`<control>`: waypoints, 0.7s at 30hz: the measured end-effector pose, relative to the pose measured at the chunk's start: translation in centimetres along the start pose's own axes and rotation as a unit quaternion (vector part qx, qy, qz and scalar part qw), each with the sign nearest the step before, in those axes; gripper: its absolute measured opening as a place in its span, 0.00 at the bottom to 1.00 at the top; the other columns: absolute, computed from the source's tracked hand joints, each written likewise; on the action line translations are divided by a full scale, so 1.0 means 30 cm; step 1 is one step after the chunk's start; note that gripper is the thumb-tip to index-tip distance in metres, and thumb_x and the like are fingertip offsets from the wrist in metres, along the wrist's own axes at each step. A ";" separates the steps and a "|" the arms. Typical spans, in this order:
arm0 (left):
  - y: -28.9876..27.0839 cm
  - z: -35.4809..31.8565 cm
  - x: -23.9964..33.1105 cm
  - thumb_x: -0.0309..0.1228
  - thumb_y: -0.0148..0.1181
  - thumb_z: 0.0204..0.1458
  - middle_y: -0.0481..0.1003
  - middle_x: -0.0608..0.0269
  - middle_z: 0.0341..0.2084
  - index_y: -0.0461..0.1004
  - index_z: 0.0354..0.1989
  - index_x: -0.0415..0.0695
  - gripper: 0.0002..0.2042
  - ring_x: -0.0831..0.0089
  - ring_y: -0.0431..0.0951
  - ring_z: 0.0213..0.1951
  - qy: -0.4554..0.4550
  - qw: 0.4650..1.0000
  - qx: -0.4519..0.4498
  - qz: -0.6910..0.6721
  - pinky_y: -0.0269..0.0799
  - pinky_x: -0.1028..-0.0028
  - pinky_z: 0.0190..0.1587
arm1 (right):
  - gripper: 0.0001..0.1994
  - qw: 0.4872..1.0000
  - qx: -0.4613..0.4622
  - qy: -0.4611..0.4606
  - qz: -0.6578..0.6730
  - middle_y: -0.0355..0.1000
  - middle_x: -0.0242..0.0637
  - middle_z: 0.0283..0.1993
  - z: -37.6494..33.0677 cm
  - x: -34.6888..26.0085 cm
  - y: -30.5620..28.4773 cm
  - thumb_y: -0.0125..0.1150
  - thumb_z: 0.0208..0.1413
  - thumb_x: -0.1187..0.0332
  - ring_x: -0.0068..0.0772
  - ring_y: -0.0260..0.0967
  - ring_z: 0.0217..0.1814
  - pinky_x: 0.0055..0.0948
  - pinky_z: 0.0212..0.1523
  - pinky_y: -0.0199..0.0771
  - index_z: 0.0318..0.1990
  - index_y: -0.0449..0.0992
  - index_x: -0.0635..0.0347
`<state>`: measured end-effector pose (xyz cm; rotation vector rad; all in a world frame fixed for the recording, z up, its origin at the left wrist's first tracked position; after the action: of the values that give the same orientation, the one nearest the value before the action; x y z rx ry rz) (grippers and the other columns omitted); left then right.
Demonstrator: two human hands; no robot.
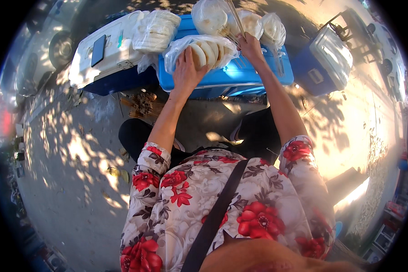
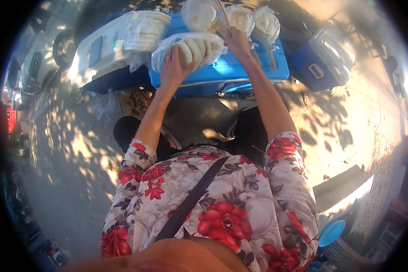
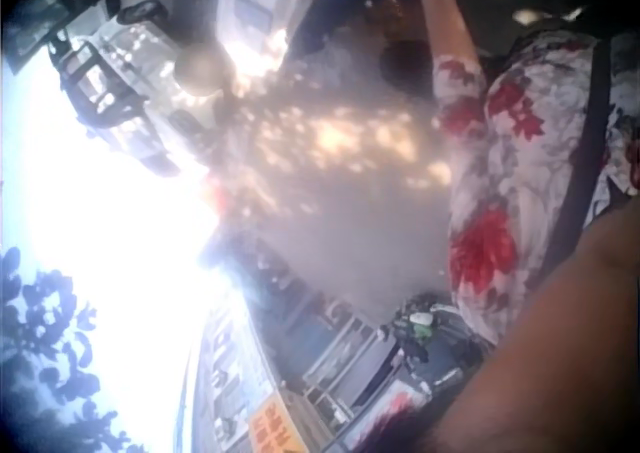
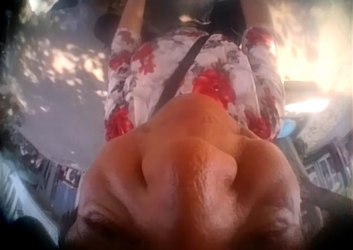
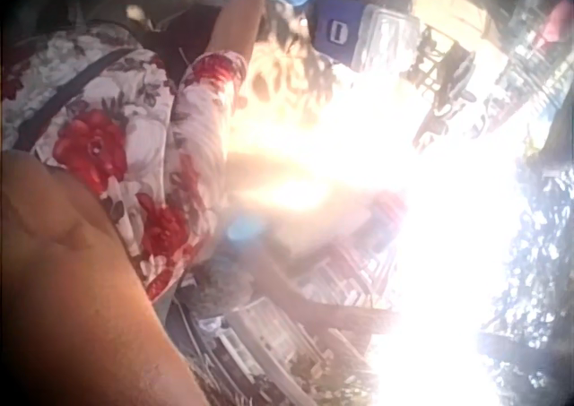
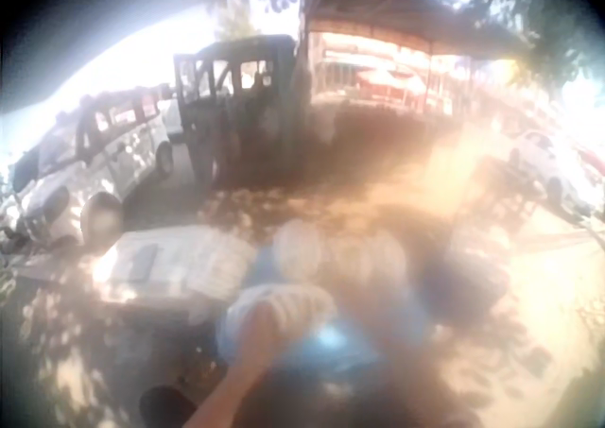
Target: The person sits on the ground and assembles food items by inserting wooden skewers into round flatbreads. They handle plastic bags, flatbreads, and skewers, placing the assembled items into a plastic bag.
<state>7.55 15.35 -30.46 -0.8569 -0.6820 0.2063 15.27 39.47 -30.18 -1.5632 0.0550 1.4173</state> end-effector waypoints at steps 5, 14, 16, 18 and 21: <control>-0.026 0.004 -0.033 0.36 0.53 0.49 0.63 0.40 0.53 0.53 0.60 0.37 0.30 0.46 0.68 0.51 -0.042 0.998 -0.054 0.005 0.67 0.56 0.50 | 0.15 0.990 0.056 -0.024 -0.125 0.72 0.43 0.26 -0.108 0.049 -0.130 0.45 0.59 0.58 0.39 0.70 0.29 0.38 0.32 0.67 0.39 0.71 0.61; -0.070 0.020 -0.009 0.28 0.49 0.51 0.69 0.45 0.47 0.52 0.61 0.42 0.27 0.48 0.74 0.42 -0.012 0.996 -0.038 0.081 0.71 0.57 0.40 | 0.13 0.899 -0.202 0.167 0.351 0.58 0.24 0.20 -0.602 -0.098 -0.103 0.45 0.63 0.61 0.11 0.51 0.17 0.13 0.15 0.51 0.48 0.66 0.59; -0.098 0.027 -0.005 0.27 0.48 0.51 0.70 0.46 0.45 0.53 0.61 0.44 0.26 0.49 0.75 0.40 -0.005 0.996 -0.021 0.088 0.72 0.58 0.40 | 0.13 0.876 -0.219 0.168 0.396 0.60 0.26 0.20 -0.680 -0.164 -0.086 0.45 0.63 0.62 0.12 0.54 0.17 0.14 0.15 0.53 0.49 0.66 0.60; -0.157 0.037 0.025 0.27 0.48 0.52 0.71 0.47 0.44 0.53 0.61 0.45 0.26 0.50 0.75 0.40 -0.005 0.997 -0.011 0.078 0.72 0.58 0.40 | 0.13 0.860 -0.226 0.135 0.437 0.60 0.27 0.20 -0.735 -0.227 -0.083 0.44 0.63 0.63 0.14 0.58 0.18 0.15 0.15 0.55 0.47 0.66 0.63; -0.207 0.032 0.028 0.27 0.44 0.53 0.71 0.45 0.47 0.61 0.59 0.47 0.21 0.48 0.72 0.45 0.012 0.993 0.091 -0.070 0.69 0.61 0.46 | 0.13 0.881 -0.243 0.107 0.390 0.62 0.28 0.20 -0.764 -0.242 -0.070 0.44 0.63 0.63 0.14 0.59 0.18 0.16 0.16 0.58 0.48 0.66 0.62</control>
<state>6.98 12.28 -24.93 -0.6322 -0.6875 0.1292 31.00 21.41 -27.12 -2.2629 0.5559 1.9636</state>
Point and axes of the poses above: each hand's wrist, its own z-axis towards the middle knuckle, its own y-axis out of the palm, x = y × z, the point moved 3 cm from there along z, towards the middle knuckle
